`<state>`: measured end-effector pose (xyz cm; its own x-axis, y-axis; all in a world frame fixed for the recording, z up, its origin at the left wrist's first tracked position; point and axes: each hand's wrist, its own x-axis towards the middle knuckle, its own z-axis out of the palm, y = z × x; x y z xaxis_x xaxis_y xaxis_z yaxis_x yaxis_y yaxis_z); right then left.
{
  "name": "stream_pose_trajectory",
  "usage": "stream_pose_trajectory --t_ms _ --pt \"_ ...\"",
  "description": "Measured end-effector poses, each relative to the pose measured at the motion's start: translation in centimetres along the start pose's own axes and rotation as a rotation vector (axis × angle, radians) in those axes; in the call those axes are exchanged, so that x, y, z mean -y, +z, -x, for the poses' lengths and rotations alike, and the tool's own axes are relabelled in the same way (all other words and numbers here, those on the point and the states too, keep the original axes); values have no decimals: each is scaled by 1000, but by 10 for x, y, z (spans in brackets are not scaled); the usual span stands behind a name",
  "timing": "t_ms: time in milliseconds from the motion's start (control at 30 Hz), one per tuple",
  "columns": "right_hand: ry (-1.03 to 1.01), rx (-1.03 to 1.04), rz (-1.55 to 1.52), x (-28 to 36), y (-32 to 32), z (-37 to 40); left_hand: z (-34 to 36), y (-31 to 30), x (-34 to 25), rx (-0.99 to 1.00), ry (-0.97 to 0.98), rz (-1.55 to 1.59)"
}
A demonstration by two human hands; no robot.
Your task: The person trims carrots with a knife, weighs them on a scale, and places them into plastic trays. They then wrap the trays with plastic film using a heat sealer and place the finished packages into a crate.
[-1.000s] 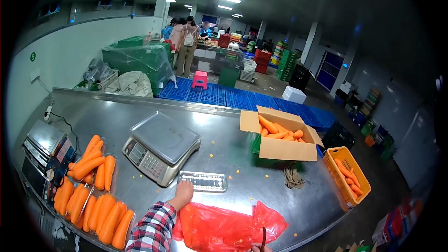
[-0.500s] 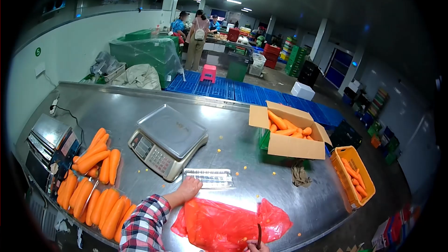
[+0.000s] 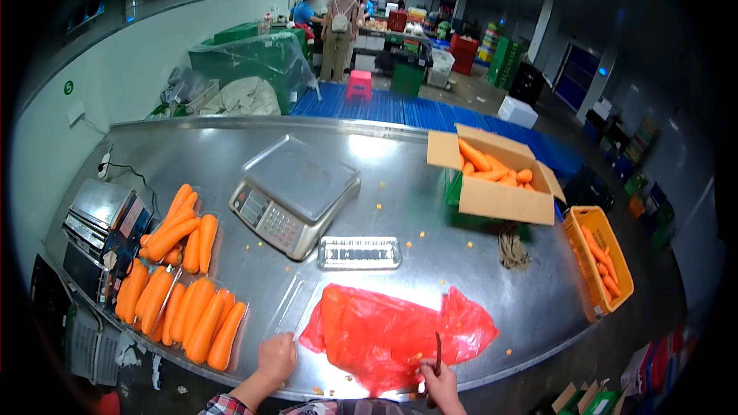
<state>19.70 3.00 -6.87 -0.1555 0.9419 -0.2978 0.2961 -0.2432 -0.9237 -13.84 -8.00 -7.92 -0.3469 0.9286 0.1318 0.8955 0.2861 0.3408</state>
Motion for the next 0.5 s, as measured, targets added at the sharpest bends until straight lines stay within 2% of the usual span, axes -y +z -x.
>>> stream_pose_trajectory --t_ms 100,167,233,300,400,500 --pt "-80 -50 152 33 -1 4 9 -34 -27 -10 -57 -147" --pt "-296 -159 242 15 -7 -9 -5 -34 -45 -215 145 124" --pt "-428 -200 348 17 -10 -17 -16 -17 -76 -193 449 392" --pt "-496 -208 455 16 -11 -18 -25 23 -105 -29 726 537" --pt "-494 -150 605 13 -13 -20 -29 38 -126 329 890 156" --pt "-398 -156 576 10 -16 -11 -39 22 -121 720 474 -201"
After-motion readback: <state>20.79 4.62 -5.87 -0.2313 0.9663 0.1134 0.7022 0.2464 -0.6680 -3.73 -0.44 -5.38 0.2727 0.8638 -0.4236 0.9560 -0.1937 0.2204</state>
